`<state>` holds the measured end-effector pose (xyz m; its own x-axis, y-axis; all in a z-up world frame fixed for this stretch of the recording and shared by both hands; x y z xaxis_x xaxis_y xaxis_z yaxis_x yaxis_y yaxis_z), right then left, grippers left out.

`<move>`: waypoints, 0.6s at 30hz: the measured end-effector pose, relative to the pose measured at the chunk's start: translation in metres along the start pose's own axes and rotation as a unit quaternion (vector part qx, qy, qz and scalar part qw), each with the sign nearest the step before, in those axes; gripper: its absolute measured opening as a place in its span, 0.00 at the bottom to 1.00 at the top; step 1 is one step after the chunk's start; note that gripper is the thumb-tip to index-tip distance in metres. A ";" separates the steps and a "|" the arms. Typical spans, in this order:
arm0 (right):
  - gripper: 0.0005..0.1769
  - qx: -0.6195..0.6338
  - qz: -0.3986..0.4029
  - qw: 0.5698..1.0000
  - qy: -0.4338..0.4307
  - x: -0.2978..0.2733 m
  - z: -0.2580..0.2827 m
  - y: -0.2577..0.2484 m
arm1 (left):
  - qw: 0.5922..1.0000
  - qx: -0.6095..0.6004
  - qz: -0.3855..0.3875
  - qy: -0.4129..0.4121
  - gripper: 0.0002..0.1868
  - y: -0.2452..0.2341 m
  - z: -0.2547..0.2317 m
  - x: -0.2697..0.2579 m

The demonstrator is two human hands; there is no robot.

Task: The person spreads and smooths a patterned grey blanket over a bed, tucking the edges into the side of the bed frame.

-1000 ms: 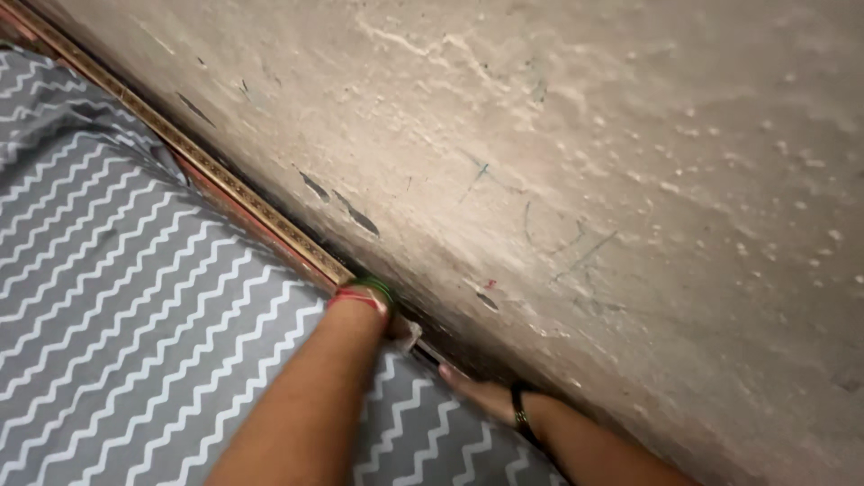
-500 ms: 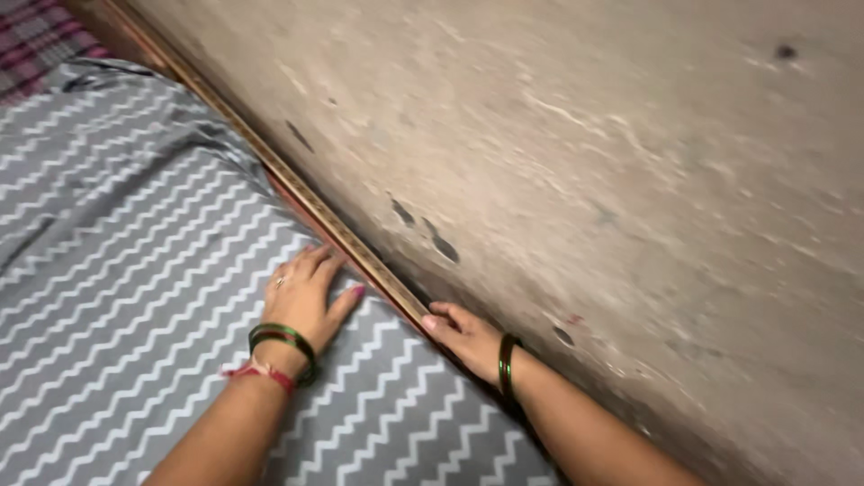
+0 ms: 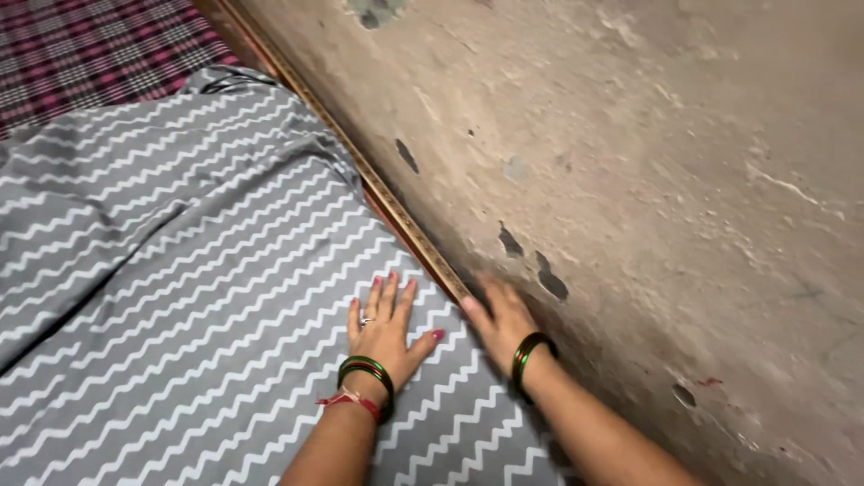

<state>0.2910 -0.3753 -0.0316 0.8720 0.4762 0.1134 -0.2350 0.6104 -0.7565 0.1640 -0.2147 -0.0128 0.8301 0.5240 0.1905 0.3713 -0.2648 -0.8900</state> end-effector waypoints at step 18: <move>0.44 -0.071 0.095 0.988 -0.102 -0.185 -0.042 -0.131 | 0.990 -0.108 0.028 -0.091 0.43 -0.068 -0.133 -0.230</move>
Point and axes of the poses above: each hand's wrist, its own x-axis towards the middle knuckle, its own y-axis out of the palm, z = x × y, the point moved 7 cm from there along x, towards the middle knuckle, and after that the axes turned 15 degrees about -z, right-handed, at the moved point
